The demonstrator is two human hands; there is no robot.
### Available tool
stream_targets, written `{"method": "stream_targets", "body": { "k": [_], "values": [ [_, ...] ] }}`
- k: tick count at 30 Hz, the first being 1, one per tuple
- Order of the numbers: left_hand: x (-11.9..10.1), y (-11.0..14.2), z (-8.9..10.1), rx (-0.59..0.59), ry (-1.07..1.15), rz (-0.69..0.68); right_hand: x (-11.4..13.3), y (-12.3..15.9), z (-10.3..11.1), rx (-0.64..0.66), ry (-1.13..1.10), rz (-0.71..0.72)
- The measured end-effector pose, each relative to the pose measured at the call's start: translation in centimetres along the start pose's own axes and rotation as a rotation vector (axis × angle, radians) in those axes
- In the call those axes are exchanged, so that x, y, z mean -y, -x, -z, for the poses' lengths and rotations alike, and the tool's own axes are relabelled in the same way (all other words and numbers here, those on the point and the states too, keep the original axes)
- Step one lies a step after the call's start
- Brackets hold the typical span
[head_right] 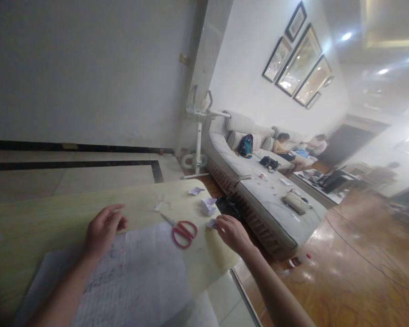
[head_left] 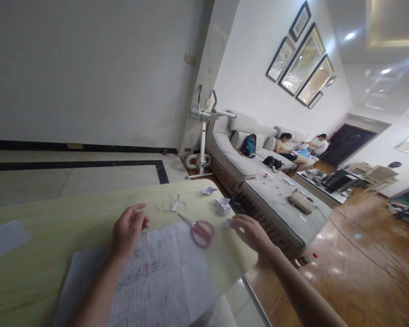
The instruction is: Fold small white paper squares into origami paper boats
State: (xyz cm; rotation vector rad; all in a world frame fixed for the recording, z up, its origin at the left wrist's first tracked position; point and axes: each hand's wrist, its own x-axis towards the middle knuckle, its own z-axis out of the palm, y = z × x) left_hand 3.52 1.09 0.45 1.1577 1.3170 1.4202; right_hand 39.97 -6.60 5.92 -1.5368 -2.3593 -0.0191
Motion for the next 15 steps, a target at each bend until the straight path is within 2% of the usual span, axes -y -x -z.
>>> {"method": "stream_targets", "body": {
  "k": [10,15],
  "values": [
    [-0.3,0.1,0.0,-0.002,-0.051,0.001,-0.2,-0.9,0.0,0.037,-0.022,0.015],
    [0.1,0.0,0.0,0.009,-0.048,-0.006,-0.5,-1.2,-0.2,-0.016,-0.018,0.042]
  ]
}}
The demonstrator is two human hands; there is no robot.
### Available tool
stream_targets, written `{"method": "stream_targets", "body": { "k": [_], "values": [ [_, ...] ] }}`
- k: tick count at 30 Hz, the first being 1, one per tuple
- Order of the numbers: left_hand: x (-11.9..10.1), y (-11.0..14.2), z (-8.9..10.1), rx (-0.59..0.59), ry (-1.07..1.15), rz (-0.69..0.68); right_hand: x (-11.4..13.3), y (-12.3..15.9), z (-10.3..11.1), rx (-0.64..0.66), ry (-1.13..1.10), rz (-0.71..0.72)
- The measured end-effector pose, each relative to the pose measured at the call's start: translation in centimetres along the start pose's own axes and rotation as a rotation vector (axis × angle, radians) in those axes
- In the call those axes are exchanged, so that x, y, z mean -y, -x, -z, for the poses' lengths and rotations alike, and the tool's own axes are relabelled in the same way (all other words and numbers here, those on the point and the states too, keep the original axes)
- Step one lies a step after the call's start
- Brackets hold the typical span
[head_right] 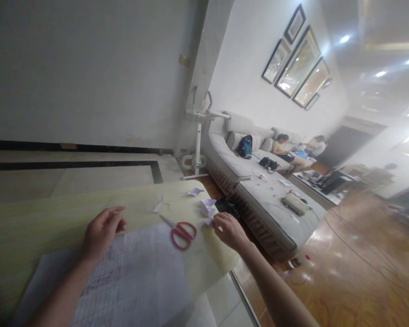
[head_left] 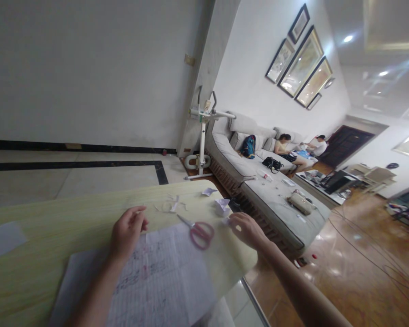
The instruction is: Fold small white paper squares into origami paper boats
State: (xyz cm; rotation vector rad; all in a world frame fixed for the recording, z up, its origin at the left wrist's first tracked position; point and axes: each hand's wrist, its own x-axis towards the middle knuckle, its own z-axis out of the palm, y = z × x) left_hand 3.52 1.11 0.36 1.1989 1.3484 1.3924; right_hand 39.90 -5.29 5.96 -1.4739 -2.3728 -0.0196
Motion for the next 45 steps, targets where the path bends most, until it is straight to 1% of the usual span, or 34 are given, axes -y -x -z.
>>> {"method": "stream_targets", "body": {
  "k": [6,11,17,21,23,25,28,31,34,36,39,42,45],
  "values": [
    [0.2,0.0,0.1,0.001,-0.008,0.003,0.0,0.0,-0.7,0.020,0.011,0.021],
    [0.2,-0.1,0.0,-0.001,-0.003,-0.009,0.5,-0.1,-1.2,-0.006,-0.033,0.005],
    [0.4,0.0,0.0,-0.008,-0.043,-0.046,1.1,-0.3,-1.5,-0.051,-0.207,-0.074],
    [0.2,0.3,-0.2,-0.006,-0.137,-0.091,1.9,-0.8,-2.6,-0.178,-0.397,-0.195],
    [0.0,0.6,-0.3,0.018,-0.174,-0.122,3.1,-1.8,-3.3,-0.221,-0.552,-0.286],
    [-0.3,0.9,-0.4,0.044,-0.196,-0.159,4.9,-3.4,-4.0,-0.247,-0.748,-0.367],
    [-1.0,1.3,-0.7,0.083,-0.188,-0.172,8.3,-6.8,-5.2,-0.281,-0.983,-0.404],
    [-1.7,1.6,-1.0,0.145,-0.098,-0.154,11.7,-10.2,-6.7,-0.222,-1.256,-0.384],
    [-2.0,1.5,-0.9,0.162,-0.017,-0.125,14.3,-13.1,-8.4,-0.132,-1.455,-0.334],
    [-2.0,1.2,-0.5,0.116,0.029,-0.110,15.6,-14.7,-9.4,-0.106,-1.523,-0.350],
    [-1.8,0.5,0.4,0.022,0.095,-0.087,16.7,-16.4,-10.5,-0.055,-1.583,-0.389],
    [-1.6,-0.1,1.0,-0.085,0.148,-0.065,17.1,-17.3,-11.6,0.017,-1.649,-0.387],
    [-1.5,-0.4,1.0,-0.148,0.170,-0.062,17.2,-17.4,-12.3,0.036,-1.679,-0.386]
  ]
}}
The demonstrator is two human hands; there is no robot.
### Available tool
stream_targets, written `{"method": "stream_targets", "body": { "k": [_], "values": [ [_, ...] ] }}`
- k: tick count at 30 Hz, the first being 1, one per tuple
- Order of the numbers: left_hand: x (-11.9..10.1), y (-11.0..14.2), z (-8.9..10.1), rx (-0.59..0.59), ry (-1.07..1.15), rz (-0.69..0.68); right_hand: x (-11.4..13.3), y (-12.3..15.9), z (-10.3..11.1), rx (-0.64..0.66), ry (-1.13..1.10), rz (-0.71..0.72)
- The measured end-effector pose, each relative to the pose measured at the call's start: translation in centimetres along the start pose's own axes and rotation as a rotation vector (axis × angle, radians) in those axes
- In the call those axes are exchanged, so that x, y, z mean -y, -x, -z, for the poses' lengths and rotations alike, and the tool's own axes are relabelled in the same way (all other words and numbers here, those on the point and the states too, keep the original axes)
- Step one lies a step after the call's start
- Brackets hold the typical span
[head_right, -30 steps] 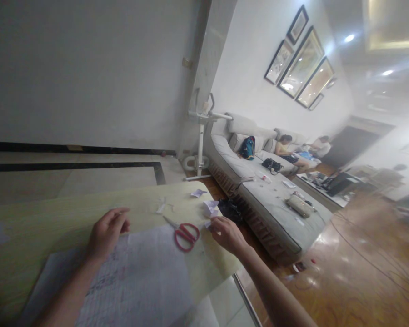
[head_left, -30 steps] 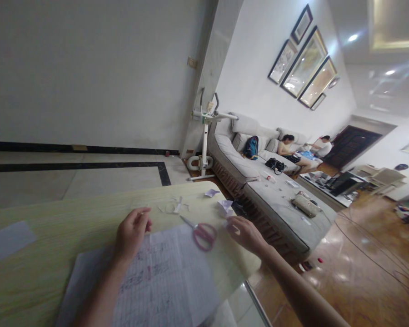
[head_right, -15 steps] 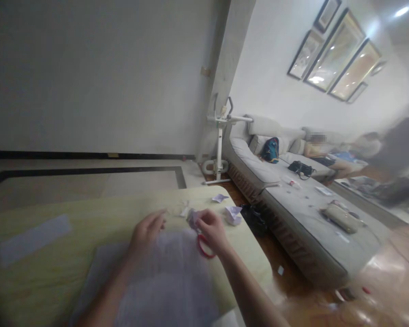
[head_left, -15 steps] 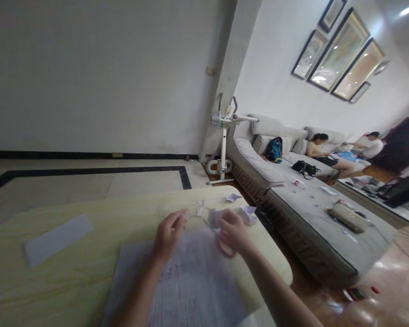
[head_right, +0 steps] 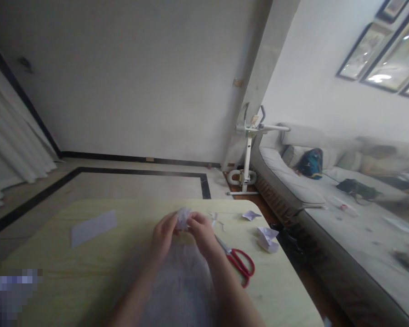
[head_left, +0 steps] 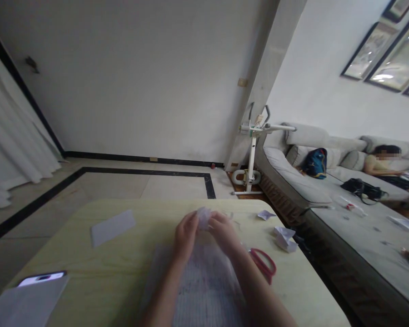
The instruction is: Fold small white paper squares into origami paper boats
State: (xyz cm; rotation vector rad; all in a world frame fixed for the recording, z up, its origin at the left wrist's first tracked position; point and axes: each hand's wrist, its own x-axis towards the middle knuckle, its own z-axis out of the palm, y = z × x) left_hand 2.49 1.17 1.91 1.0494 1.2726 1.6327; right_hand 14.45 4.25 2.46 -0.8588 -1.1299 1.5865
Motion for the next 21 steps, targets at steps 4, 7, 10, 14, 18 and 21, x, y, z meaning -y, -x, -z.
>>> {"method": "stream_targets", "body": {
  "k": [4,7,10,14,18,21],
  "values": [
    [0.4,0.1,-0.3,0.007,-0.002,-0.010,-0.1,0.4,0.3,0.035,0.000,0.000],
    [0.8,0.3,-0.5,0.024,-0.016,-0.023,0.2,0.8,0.5,0.038,0.030,-0.012],
    [1.1,0.3,-0.6,0.026,-0.037,-0.053,0.3,1.2,0.5,0.010,0.096,-0.038],
    [1.3,0.3,-0.6,0.012,-0.073,-0.079,0.2,1.4,0.2,-0.001,0.051,-0.044],
    [1.5,0.4,-0.6,0.013,-0.109,-0.093,-0.1,1.3,0.3,0.034,-0.058,-0.053],
    [1.7,0.5,-0.6,0.012,-0.127,-0.112,-0.4,1.1,0.6,0.026,-0.080,-0.045]
  ]
}}
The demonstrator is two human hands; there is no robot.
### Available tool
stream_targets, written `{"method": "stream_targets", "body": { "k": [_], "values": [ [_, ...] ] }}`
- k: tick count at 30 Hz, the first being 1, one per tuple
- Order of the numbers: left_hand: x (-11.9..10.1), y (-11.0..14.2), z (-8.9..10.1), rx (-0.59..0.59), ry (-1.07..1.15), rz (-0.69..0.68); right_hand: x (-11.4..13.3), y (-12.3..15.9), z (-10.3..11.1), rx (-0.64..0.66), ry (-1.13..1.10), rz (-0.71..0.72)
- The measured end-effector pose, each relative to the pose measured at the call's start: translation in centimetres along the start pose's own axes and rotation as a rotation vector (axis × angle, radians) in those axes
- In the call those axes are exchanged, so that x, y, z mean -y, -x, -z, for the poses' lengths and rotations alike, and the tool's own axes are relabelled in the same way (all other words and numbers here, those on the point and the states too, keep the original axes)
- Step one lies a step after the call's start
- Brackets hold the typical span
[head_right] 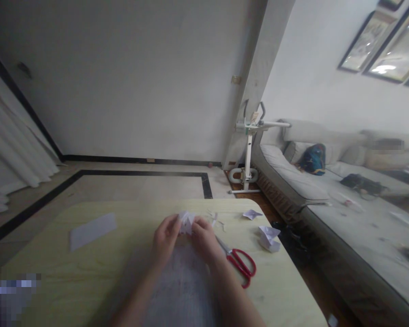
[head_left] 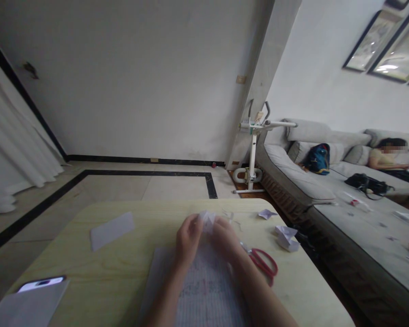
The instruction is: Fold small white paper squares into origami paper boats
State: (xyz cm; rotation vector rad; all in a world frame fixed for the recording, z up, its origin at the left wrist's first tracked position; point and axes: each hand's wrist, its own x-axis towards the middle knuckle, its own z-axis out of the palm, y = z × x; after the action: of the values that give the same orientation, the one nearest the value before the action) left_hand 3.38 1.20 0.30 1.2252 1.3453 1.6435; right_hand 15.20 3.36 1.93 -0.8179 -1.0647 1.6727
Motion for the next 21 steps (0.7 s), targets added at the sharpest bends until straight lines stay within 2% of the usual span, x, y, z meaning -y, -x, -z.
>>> {"method": "stream_targets", "body": {
  "k": [10,16,21],
  "values": [
    [0.2,-0.1,0.2,0.022,-0.090,-0.004,-0.4,-0.1,0.6,-0.009,0.040,0.007],
    [0.1,0.0,0.0,0.002,-0.077,0.017,-1.0,-0.5,1.4,-0.117,0.231,0.087],
    [-0.2,0.1,-0.2,0.032,-0.013,0.034,-0.3,-0.3,1.0,-0.173,0.387,0.142]
  ]
}}
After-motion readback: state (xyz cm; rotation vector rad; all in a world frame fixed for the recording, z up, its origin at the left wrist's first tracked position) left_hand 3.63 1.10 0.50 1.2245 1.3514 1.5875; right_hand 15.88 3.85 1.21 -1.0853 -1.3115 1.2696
